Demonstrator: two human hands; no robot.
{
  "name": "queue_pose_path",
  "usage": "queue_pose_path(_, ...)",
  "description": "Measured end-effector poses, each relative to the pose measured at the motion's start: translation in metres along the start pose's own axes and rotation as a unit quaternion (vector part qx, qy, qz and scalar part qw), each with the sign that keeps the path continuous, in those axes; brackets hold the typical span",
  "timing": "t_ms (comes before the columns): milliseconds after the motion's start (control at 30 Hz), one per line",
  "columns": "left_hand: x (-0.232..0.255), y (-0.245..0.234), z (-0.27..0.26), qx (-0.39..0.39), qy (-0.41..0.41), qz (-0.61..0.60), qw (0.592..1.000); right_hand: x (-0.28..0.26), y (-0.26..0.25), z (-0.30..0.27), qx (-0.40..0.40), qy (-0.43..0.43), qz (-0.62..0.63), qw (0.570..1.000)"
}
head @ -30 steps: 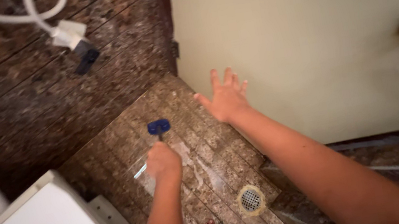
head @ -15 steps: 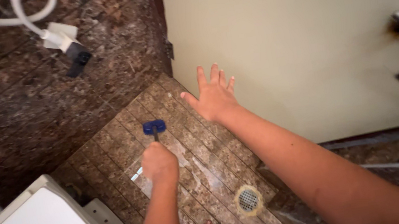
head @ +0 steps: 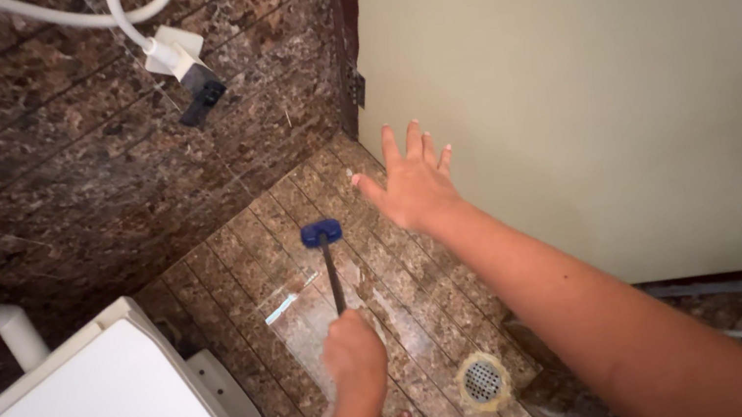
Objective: The person pours liquid from a mug onto the floor and scrubs the surface with a small handheld brush.
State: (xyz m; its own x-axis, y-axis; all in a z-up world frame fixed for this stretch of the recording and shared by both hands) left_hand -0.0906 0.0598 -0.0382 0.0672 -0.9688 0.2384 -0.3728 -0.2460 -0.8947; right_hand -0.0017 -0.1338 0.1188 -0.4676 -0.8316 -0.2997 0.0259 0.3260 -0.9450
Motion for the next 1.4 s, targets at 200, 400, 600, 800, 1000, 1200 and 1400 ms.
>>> queue_pose_path(200, 0.023, 0.003, 0.049, 0.006, 0.017, -0.002, 1.0, -0.007, 0.008, 0.007, -0.023, 0.001, -0.017, 1.0)
queue_pose_path(400, 0.046, -0.009, 0.077, 0.051, 0.018, -0.03, 0.998, -0.02, 0.005, 0.008, -0.03, 0.014, -0.013, 0.999)
queue_pose_path(600, -0.04, 0.024, -0.033, -0.008, 0.006, -0.04, 0.999, -0.026, 0.012, -0.009, -0.081, 0.007, -0.019, 0.997)
queue_pose_path(800, -0.049, 0.041, -0.021, -0.023, -0.014, -0.029, 0.999, -0.032, 0.059, -0.039, -0.177, -0.001, -0.009, 0.984)
queue_pose_path(1000, -0.012, 0.064, 0.06, -0.002, 0.208, 0.122, 0.971, -0.066, 0.132, -0.075, -0.239, -0.006, 0.055, 0.969)
queue_pose_path(1200, -0.007, 0.075, 0.023, 0.074, 0.2, 0.217, 0.953, -0.058, 0.178, -0.11, -0.358, 0.007, -0.012, 0.934)
queue_pose_path(1400, -0.001, 0.078, 0.055, 0.025, 0.158, 0.127, 0.979, -0.032, 0.222, -0.07, -0.213, 0.022, 0.125, 0.969)
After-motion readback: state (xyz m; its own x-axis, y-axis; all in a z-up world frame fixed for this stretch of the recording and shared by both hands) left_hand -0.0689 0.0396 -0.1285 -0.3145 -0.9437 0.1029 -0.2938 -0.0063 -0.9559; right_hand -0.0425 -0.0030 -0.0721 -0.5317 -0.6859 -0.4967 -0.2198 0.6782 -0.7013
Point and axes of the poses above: each hand's wrist, its own z-axis towards the middle knuckle, its own y-axis out of the palm, x = y × z, the point moved 2 cm from there along z, towards the middle knuckle, and after that the axes turned 10 degrees about x, right-handed, at the moved point
